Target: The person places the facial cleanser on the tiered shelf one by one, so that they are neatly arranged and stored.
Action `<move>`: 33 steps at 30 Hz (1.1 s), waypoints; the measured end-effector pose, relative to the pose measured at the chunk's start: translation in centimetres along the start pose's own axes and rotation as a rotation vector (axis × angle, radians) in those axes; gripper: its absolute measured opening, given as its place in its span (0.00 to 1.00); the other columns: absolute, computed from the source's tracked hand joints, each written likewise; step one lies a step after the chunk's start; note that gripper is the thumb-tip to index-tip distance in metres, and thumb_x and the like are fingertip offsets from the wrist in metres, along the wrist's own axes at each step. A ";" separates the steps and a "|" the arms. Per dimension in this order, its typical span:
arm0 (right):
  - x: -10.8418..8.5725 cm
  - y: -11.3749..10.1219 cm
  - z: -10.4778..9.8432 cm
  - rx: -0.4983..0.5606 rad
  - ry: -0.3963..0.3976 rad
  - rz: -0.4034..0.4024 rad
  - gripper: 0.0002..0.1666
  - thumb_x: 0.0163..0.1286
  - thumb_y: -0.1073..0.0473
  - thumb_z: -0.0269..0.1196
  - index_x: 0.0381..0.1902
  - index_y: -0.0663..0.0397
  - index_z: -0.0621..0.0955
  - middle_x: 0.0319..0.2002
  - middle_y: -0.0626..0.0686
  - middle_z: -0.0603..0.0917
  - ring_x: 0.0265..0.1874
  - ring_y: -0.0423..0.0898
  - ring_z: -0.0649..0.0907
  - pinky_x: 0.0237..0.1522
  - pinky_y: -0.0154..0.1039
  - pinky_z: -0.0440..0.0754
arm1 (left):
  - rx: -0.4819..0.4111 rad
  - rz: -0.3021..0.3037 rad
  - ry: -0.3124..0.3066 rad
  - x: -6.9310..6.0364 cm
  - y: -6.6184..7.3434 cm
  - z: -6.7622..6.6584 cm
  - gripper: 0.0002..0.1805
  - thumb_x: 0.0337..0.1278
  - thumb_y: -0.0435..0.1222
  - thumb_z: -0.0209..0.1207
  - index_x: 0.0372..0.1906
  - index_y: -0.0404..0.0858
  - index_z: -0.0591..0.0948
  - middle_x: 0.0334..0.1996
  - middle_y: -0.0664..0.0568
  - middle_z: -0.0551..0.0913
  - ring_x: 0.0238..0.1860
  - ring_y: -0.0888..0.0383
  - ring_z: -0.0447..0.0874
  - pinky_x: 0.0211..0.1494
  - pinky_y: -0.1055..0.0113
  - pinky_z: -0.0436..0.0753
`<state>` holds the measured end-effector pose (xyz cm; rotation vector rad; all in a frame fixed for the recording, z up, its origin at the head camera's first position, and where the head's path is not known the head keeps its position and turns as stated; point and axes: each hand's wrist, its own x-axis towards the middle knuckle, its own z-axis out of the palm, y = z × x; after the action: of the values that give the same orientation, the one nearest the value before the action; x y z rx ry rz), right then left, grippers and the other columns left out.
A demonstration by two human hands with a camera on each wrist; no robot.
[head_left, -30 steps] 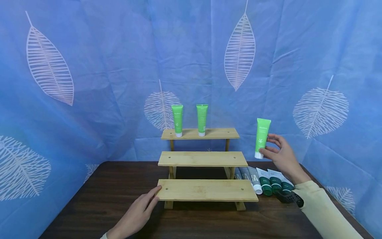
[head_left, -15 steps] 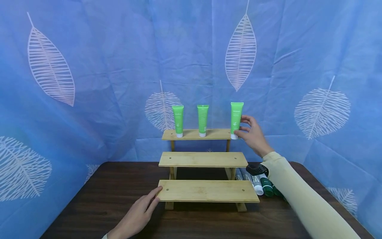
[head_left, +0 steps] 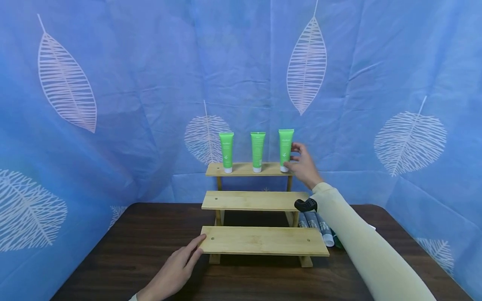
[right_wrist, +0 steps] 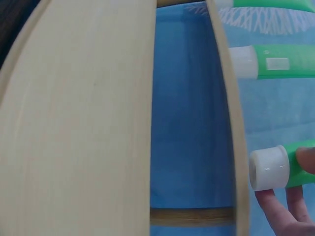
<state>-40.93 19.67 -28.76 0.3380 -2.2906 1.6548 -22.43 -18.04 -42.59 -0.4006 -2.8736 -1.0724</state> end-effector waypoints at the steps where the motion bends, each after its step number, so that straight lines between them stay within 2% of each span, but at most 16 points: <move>1: 0.2 0.2 0.1 0.001 0.003 0.004 0.44 0.72 0.73 0.60 0.79 0.55 0.54 0.73 0.63 0.63 0.67 0.63 0.73 0.60 0.59 0.81 | 0.002 0.000 0.001 0.0 0.0 0.0 0.28 0.79 0.52 0.49 0.75 0.46 0.70 0.68 0.40 0.77 0.63 0.46 0.80 0.59 0.42 0.80; 11: 0.4 0.3 0.7 -0.003 0.012 0.031 0.44 0.73 0.73 0.58 0.80 0.55 0.53 0.73 0.64 0.62 0.68 0.63 0.72 0.60 0.58 0.81 | -0.003 -0.007 0.010 0.0 0.1 -0.1 0.27 0.79 0.52 0.49 0.75 0.48 0.70 0.69 0.42 0.77 0.63 0.49 0.80 0.60 0.43 0.80; 22: 0.1 0.5 0.6 -0.029 0.010 0.035 0.46 0.74 0.72 0.58 0.82 0.52 0.48 0.73 0.65 0.62 0.69 0.64 0.71 0.61 0.60 0.80 | -0.014 0.025 0.007 0.1 0.1 0.1 0.28 0.80 0.52 0.48 0.76 0.46 0.69 0.72 0.41 0.73 0.67 0.48 0.76 0.64 0.43 0.78; 30: -0.5 0.4 0.2 0.030 -0.004 0.036 0.50 0.73 0.71 0.59 0.82 0.50 0.44 0.74 0.66 0.60 0.70 0.64 0.69 0.63 0.61 0.77 | -0.033 0.018 -0.003 0.0 0.1 0.1 0.28 0.80 0.51 0.48 0.76 0.46 0.69 0.72 0.41 0.72 0.68 0.47 0.75 0.65 0.42 0.77; 33: -1.1 0.3 -0.3 0.043 -0.009 0.014 0.50 0.74 0.70 0.60 0.82 0.51 0.45 0.74 0.66 0.60 0.71 0.64 0.68 0.65 0.62 0.75 | -0.030 0.019 0.003 -0.1 0.0 0.1 0.28 0.80 0.52 0.48 0.76 0.48 0.69 0.72 0.42 0.73 0.68 0.47 0.75 0.65 0.43 0.77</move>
<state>-40.02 20.07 -29.34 0.3408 -2.2720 1.7147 -22.35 -17.97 -42.70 -0.4258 -2.8480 -1.1140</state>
